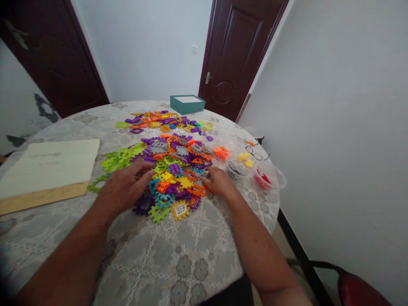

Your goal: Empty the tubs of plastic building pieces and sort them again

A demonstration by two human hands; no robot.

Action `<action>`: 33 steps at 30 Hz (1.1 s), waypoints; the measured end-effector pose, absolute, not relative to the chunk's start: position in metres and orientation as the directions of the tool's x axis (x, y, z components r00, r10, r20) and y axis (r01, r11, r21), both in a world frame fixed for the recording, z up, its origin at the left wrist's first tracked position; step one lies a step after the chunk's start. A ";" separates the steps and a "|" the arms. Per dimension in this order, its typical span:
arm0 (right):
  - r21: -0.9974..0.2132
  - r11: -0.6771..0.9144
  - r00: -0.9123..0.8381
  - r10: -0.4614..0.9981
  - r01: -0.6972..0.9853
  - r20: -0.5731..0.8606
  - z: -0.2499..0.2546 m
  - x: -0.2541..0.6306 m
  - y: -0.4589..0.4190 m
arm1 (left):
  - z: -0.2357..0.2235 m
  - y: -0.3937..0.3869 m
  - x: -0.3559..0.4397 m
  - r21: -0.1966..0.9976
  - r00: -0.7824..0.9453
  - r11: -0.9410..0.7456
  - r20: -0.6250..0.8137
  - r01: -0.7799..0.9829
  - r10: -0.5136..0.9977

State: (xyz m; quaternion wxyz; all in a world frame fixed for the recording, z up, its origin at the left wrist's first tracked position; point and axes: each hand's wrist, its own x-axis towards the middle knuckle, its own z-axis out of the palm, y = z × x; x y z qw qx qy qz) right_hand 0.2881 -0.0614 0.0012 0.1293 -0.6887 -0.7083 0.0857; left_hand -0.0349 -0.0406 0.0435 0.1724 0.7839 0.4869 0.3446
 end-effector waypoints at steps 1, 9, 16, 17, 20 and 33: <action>-0.287 0.056 -0.041 0.997 0.956 0.060 -0.002 0.288 -0.059 | 0.043 -0.041 -0.034 0.589 0.299 -0.476 0.377 0.653 0.877; -0.360 0.100 -0.034 0.982 0.927 0.186 -0.001 0.293 -0.053 | 0.039 -0.042 -0.024 0.495 0.389 -0.553 0.400 0.671 0.830; -0.854 0.216 -0.003 0.970 0.474 0.244 0.011 0.271 -0.065 | 0.038 -0.050 -0.016 0.516 0.436 -0.625 0.449 0.586 0.780; -0.894 0.215 -0.035 0.975 0.393 0.219 0.012 0.264 -0.068 | 0.039 -0.052 -0.014 0.533 0.442 -0.626 0.443 0.569 0.780; -0.924 0.237 -0.147 0.969 0.301 0.200 0.016 0.241 -0.078 | 0.039 -0.057 -0.009 0.599 0.473 -0.616 0.402 0.511 0.784; -0.997 0.055 -0.349 0.936 0.055 0.032 0.015 0.224 -0.083 | 0.047 -0.063 -0.006 0.878 0.473 -0.365 0.190 0.310 0.860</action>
